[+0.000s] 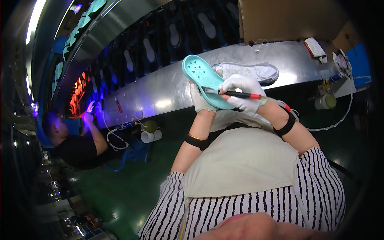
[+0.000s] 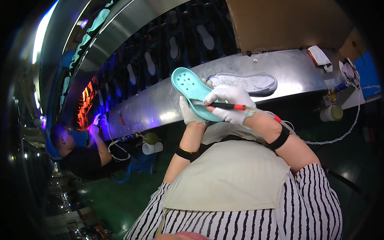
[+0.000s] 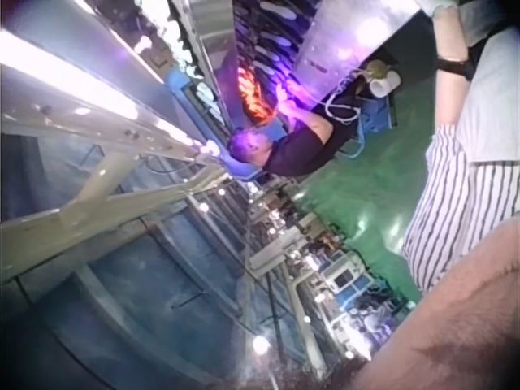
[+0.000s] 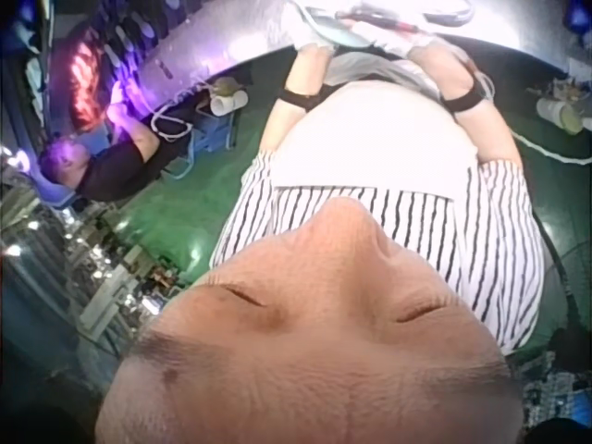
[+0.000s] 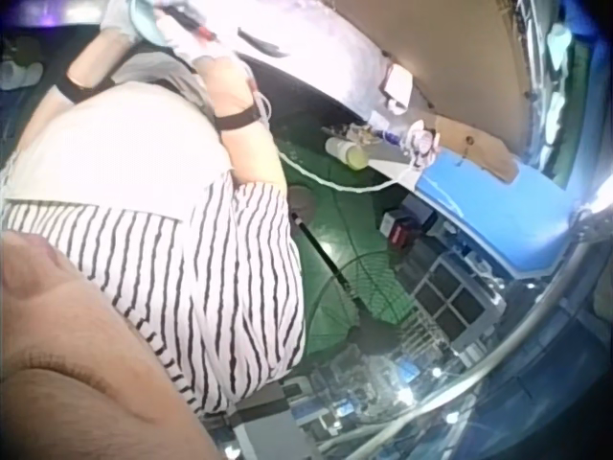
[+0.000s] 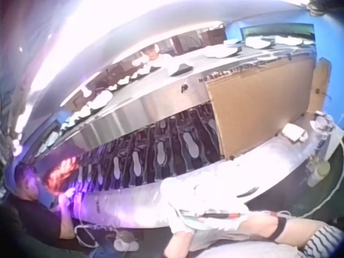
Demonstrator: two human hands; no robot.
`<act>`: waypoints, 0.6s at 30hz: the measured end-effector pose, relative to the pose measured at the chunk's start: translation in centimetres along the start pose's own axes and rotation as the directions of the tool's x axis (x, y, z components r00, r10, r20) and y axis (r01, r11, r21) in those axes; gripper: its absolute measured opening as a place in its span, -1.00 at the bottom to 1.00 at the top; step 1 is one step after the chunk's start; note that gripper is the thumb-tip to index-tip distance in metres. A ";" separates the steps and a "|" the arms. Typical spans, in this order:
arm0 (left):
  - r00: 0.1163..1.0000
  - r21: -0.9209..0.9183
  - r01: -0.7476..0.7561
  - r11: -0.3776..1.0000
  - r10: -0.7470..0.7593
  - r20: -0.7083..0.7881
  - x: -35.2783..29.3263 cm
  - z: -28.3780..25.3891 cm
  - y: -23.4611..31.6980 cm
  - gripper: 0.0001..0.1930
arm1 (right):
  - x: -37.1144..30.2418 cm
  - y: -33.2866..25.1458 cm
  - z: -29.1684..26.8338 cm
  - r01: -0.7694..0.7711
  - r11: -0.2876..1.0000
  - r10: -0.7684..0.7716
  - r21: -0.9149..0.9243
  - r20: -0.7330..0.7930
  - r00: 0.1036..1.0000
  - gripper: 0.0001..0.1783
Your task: Apply adhesive to shoe outsoles using a precision applicator tool.
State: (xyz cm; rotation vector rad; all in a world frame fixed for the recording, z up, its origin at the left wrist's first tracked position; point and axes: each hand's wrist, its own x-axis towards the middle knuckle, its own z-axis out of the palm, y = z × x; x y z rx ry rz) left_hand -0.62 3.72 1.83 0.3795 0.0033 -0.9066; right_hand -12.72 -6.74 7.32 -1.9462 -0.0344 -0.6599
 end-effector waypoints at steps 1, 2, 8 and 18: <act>0.999 0.015 -0.010 1.000 0.011 -0.039 -0.1 0.1 0.0 -0.41 | -0.2 -0.5 -0.2 -0.032 0.999 0.031 0.010 0.079 0.996 -0.88; 0.999 0.014 -0.010 1.000 0.011 -0.041 -0.1 0.1 0.2 -0.41 | -0.4 -0.2 -0.2 -0.034 0.999 0.033 0.010 0.080 0.996 -0.88; 0.998 -0.048 0.051 0.998 -0.050 0.026 0.2 0.2 0.6 -0.37 | -0.6 0.4 -0.6 -0.323 0.920 0.329 0.224 0.011 0.944 -0.88; 0.987 -0.051 0.131 0.990 -0.126 0.103 -2.3 3.5 0.5 -0.29 | 0.1 1.1 -1.5 -0.309 0.781 0.416 0.543 -0.083 0.905 -0.87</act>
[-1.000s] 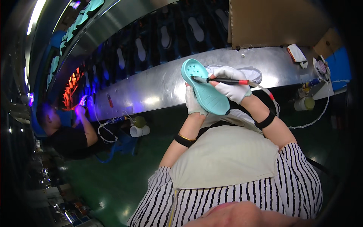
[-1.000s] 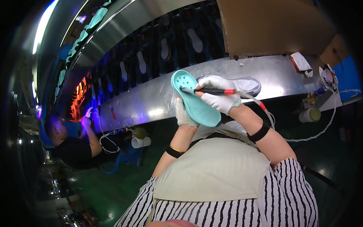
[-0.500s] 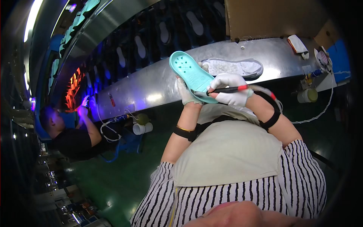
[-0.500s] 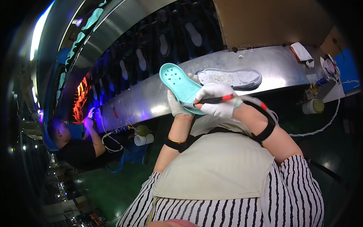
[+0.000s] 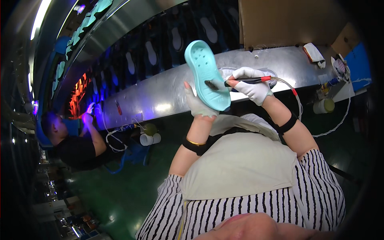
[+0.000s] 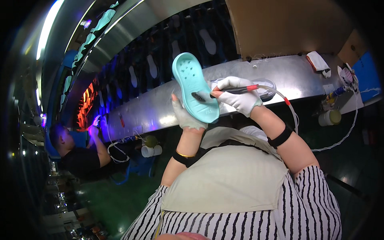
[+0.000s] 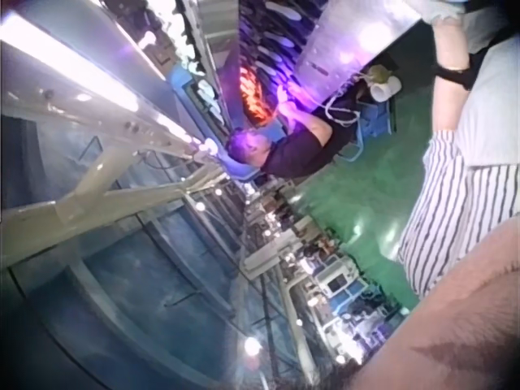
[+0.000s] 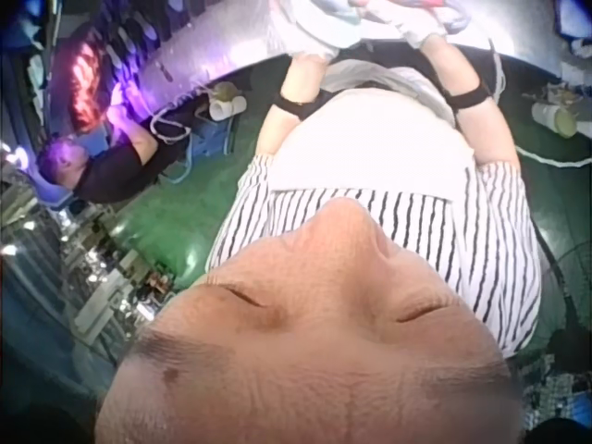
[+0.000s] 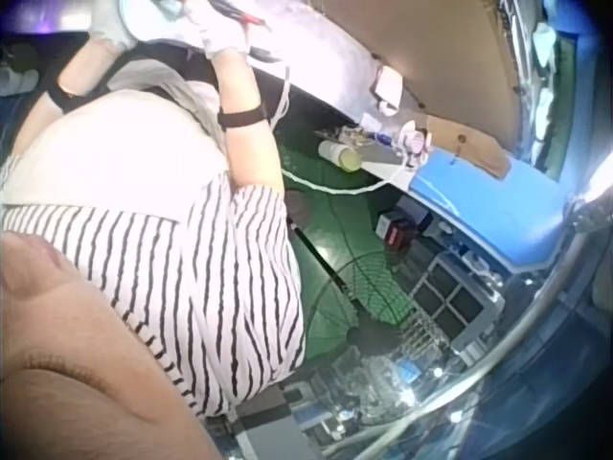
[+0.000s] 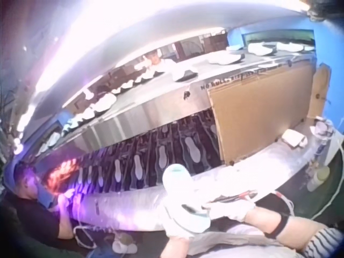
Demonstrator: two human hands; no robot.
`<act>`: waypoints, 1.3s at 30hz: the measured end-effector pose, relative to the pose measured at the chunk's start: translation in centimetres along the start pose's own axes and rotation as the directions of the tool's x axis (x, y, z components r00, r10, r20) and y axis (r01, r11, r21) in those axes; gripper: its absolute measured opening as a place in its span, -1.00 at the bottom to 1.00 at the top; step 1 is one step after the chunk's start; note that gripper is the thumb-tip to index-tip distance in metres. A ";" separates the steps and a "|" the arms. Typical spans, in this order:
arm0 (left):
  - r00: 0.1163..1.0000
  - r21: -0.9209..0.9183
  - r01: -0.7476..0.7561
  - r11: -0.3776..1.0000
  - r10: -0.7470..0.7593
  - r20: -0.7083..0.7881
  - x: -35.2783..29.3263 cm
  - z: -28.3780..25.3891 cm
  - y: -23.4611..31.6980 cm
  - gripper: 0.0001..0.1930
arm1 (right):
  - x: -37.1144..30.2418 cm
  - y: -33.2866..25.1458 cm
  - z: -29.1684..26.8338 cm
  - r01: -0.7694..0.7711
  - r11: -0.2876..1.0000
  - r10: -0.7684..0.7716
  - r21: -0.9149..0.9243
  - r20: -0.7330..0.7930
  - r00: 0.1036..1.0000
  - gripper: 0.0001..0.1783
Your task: Apply adhesive to shoe outsoles using a precision applicator tool.
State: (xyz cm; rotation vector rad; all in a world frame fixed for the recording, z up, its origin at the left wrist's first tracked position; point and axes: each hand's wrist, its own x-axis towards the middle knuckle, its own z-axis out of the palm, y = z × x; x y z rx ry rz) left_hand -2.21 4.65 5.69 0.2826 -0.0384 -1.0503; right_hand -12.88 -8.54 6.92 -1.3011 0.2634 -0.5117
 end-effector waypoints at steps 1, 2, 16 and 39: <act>1.000 0.003 -0.030 1.000 0.030 0.007 -0.2 0.5 -0.5 -0.29 | 0.1 -0.2 0.1 0.021 1.000 -0.022 -0.013 -0.003 1.000 -0.87; 0.998 0.006 -0.059 0.998 0.059 0.014 -0.2 0.8 -0.8 -0.29 | 0.2 -0.2 0.2 0.025 1.000 -0.025 -0.015 0.000 1.000 -0.87; 0.992 0.041 0.013 0.999 -0.018 0.122 1.8 -0.7 1.4 -0.27 | -0.8 -0.1 0.9 0.423 0.858 -0.331 -0.291 0.316 0.889 -0.88; 0.845 0.488 0.498 0.717 -0.528 -0.088 4.3 -1.3 5.3 -0.44 | 1.9 -2.2 -0.4 0.022 0.945 0.156 -0.325 0.509 0.846 -0.78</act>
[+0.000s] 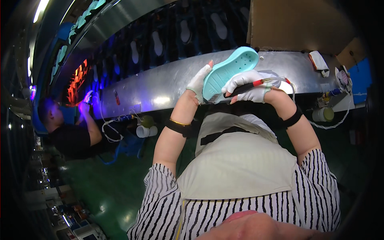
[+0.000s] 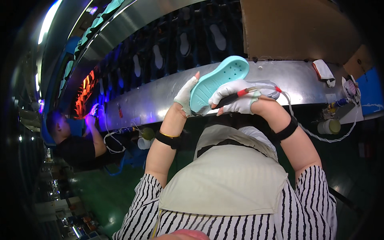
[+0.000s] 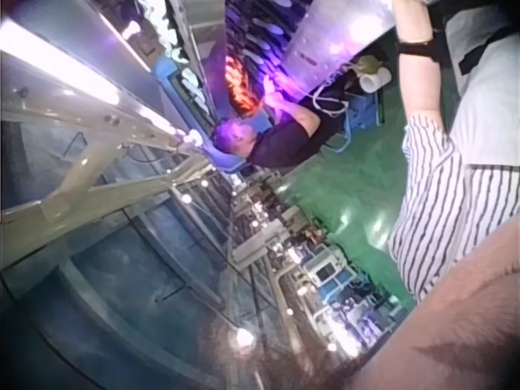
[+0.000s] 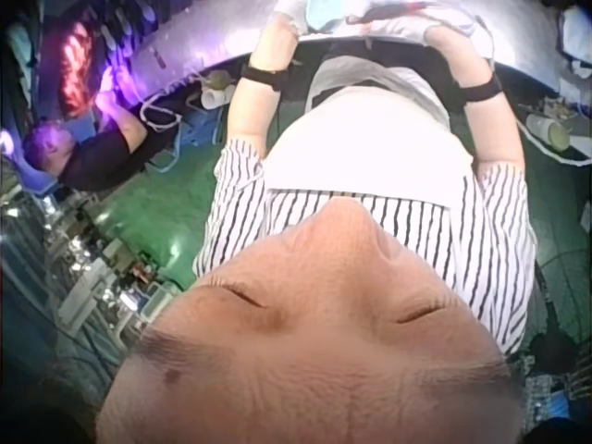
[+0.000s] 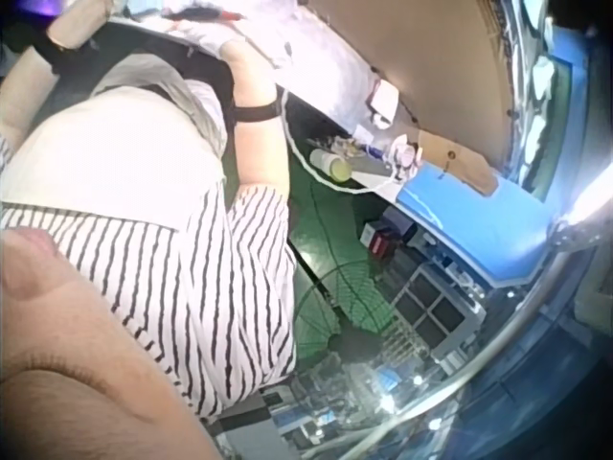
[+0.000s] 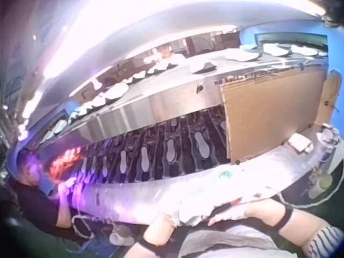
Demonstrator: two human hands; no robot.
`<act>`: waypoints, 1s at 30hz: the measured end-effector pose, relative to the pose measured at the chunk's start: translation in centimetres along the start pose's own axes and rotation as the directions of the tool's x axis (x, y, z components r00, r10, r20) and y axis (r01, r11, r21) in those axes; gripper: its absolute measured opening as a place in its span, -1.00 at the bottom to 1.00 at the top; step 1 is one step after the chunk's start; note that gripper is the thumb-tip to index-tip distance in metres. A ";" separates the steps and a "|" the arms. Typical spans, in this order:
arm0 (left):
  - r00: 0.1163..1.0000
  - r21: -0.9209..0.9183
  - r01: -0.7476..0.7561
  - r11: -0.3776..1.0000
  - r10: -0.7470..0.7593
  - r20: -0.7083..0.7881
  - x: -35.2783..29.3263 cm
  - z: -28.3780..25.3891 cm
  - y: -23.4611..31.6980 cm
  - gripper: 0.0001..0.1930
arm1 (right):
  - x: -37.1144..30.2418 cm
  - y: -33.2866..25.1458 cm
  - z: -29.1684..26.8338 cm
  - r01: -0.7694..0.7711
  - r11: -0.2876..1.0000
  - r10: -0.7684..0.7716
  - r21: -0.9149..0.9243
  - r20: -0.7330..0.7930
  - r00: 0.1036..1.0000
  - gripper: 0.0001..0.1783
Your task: Apply adhesive to shoe outsoles using a precision applicator tool.
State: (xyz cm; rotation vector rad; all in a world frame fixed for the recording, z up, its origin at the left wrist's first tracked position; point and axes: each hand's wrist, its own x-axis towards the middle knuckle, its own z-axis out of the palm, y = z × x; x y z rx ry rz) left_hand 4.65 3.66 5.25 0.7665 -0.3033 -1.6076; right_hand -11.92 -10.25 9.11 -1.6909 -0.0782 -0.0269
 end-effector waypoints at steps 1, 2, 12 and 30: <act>1.000 0.000 -0.001 1.000 0.001 -0.002 -0.1 -0.1 -0.1 -0.44 | 0.1 -0.4 -0.3 -0.171 0.984 0.169 0.042 0.052 0.984 -0.79; 0.994 0.008 0.045 0.999 -0.044 -0.096 -0.2 -0.1 -0.3 -0.43 | 0.0 -0.7 -1.0 -0.049 0.995 0.058 -0.088 0.097 0.994 -0.79; 0.968 0.072 0.035 0.997 -0.016 -0.249 -0.3 1.0 -0.1 -0.38 | 0.4 -1.6 -3.8 -0.073 0.972 0.093 -0.222 0.082 0.992 -0.80; 0.836 -0.321 -0.545 0.774 0.473 -0.279 0.5 2.7 -5.0 -0.33 | 1.1 1.7 2.1 0.120 0.944 0.091 0.306 -0.592 0.801 -0.85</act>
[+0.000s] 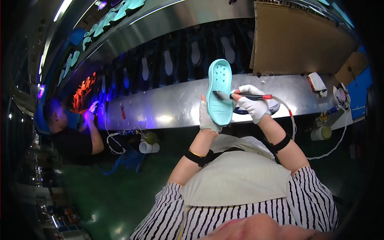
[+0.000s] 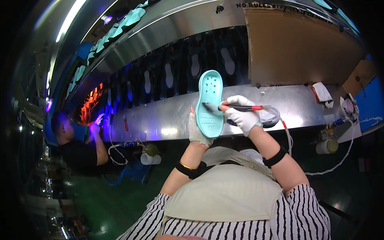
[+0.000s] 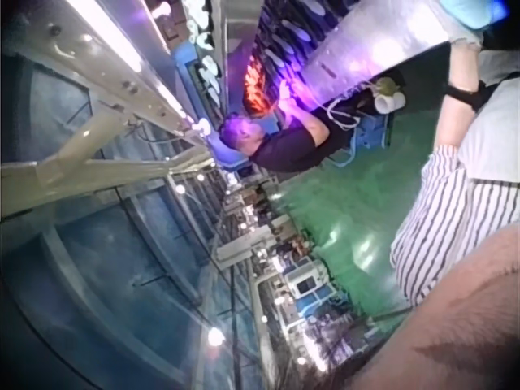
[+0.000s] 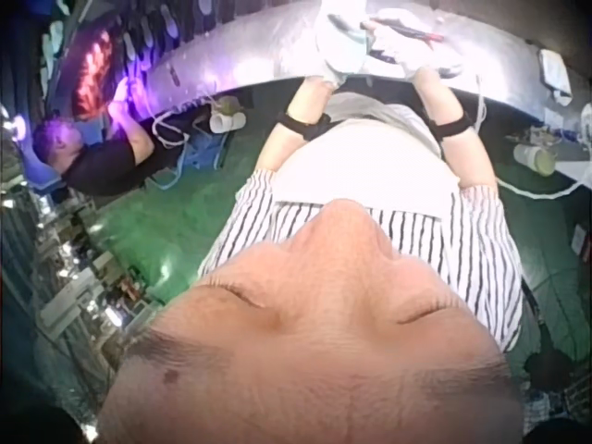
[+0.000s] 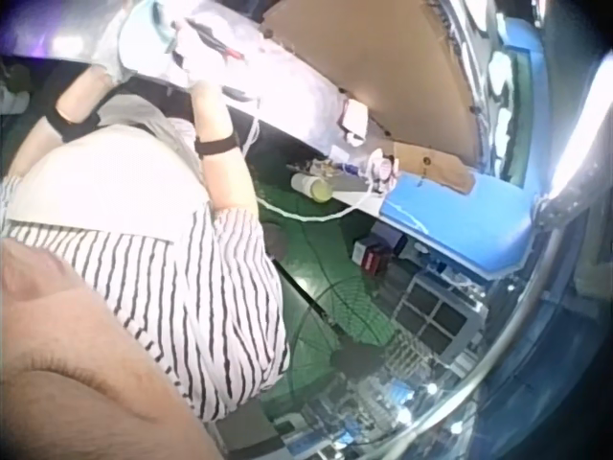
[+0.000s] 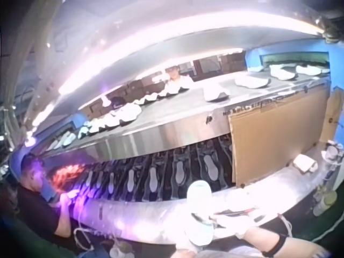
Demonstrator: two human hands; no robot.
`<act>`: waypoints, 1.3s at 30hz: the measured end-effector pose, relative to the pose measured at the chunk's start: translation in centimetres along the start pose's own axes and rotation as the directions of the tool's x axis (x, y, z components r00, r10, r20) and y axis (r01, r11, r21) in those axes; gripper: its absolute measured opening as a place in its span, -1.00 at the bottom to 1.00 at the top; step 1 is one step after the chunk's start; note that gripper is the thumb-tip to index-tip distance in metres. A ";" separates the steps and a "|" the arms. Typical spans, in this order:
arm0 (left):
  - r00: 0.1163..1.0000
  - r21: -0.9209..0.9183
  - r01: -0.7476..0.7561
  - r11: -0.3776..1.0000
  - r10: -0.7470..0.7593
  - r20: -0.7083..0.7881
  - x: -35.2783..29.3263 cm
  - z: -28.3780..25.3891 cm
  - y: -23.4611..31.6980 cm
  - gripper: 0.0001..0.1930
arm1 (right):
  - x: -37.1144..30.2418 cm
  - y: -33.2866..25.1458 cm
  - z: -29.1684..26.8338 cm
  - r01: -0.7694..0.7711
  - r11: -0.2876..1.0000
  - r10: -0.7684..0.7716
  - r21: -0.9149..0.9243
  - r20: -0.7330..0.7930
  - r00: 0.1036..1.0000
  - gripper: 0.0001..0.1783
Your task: Apply adhesive to shoe outsoles using a precision applicator tool.
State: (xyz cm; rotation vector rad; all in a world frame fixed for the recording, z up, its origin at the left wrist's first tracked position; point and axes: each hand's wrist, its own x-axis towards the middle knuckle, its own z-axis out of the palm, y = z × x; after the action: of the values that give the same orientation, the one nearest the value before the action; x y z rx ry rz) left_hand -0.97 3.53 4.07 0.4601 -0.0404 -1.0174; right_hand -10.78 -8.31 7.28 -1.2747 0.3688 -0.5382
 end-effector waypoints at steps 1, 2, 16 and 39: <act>1.000 0.000 0.002 1.000 -0.002 0.007 0.0 -0.2 0.0 -0.33 | 0.1 0.8 0.0 0.011 1.000 -0.012 0.003 0.031 0.999 -0.84; 1.000 0.018 -0.009 1.000 0.008 0.029 0.1 -0.8 0.2 -0.34 | -0.1 1.2 0.3 0.061 0.997 -0.064 0.041 0.096 0.993 -0.84; 0.986 0.072 -0.159 0.985 0.155 0.062 0.0 -1.3 -0.1 -0.46 | -1.3 -1.1 1.8 0.070 0.991 -0.054 -0.117 0.131 0.990 -0.85; 0.952 0.015 -0.090 0.996 0.081 0.296 -1.9 0.1 1.0 -0.41 | -2.3 0.3 0.6 0.506 0.827 -0.415 -0.244 0.340 0.844 -0.80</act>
State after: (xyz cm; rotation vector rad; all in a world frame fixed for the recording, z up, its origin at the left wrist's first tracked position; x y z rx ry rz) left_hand -1.16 5.55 4.89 0.3251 -0.3407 -0.9941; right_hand -12.27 -6.51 7.11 -1.7566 -0.1065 -0.7216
